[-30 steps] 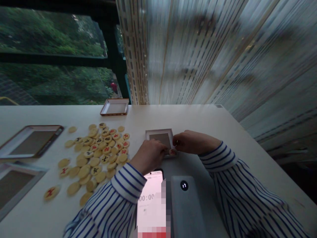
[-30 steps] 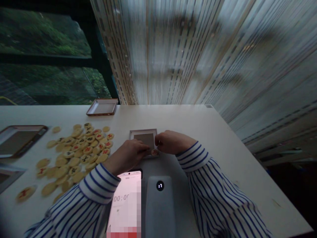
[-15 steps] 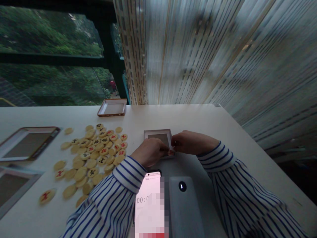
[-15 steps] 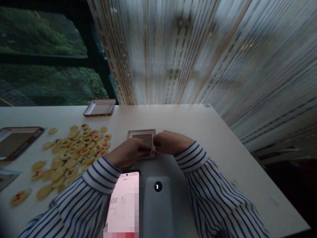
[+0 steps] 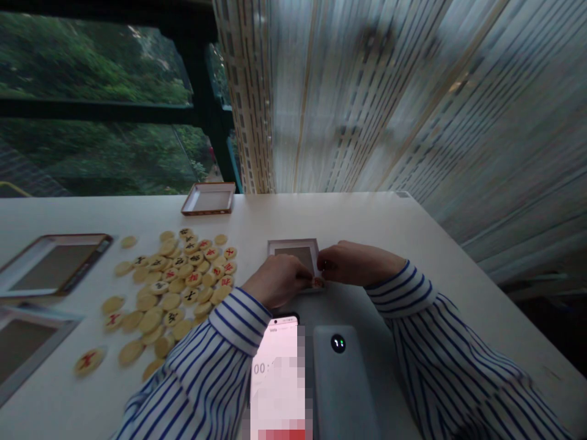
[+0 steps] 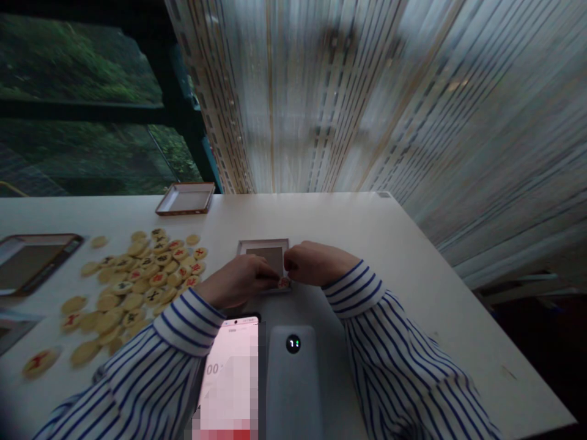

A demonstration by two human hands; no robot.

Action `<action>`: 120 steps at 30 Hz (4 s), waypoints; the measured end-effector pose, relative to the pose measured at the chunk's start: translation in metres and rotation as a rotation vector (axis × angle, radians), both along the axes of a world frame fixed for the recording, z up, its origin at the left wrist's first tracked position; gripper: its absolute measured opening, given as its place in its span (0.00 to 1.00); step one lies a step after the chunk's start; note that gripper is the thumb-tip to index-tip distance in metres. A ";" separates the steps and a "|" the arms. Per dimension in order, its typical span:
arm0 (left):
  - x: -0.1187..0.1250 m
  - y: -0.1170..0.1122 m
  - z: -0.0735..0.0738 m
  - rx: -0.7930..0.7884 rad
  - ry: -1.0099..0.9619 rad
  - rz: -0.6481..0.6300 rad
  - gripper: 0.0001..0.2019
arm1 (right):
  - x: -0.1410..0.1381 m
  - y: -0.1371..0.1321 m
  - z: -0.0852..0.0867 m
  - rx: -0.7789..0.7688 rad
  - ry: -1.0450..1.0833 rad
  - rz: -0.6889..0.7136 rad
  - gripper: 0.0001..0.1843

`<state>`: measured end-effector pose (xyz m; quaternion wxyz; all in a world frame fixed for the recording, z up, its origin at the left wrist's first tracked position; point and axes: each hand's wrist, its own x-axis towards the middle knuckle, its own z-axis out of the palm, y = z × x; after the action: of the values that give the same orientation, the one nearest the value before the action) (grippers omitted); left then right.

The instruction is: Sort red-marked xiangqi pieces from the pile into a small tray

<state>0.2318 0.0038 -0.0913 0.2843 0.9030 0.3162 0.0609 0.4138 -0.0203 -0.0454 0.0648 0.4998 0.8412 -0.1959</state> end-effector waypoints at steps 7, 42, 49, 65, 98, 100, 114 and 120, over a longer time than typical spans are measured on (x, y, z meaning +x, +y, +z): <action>-0.001 -0.001 0.003 0.008 0.012 0.011 0.18 | -0.001 0.002 0.000 0.002 -0.012 0.005 0.12; 0.001 -0.003 0.008 0.002 0.020 0.010 0.20 | -0.001 0.001 0.001 0.003 -0.004 0.015 0.12; 0.000 -0.003 0.009 0.012 0.027 -0.002 0.20 | -0.001 -0.001 0.003 0.006 -0.013 0.031 0.12; -0.002 -0.004 0.012 0.041 0.043 0.014 0.18 | -0.002 0.000 0.003 -0.014 0.002 0.004 0.12; -0.061 -0.019 0.033 0.228 -0.005 0.168 0.14 | -0.001 -0.004 0.011 0.067 0.051 -0.022 0.11; -0.076 -0.023 0.041 0.254 -0.061 0.226 0.13 | -0.001 -0.006 0.012 0.112 0.046 -0.041 0.11; -0.185 -0.047 0.052 0.388 -0.325 0.768 0.13 | -0.024 -0.023 0.014 0.377 0.173 0.037 0.08; -0.199 -0.049 0.031 0.431 -0.394 0.781 0.12 | -0.045 -0.029 0.017 0.424 0.190 0.078 0.06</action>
<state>0.0325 -0.0454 -0.0602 0.1012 0.7264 0.5519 0.3968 0.3684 -0.0489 -0.0286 -0.1137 0.4488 0.8844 -0.0583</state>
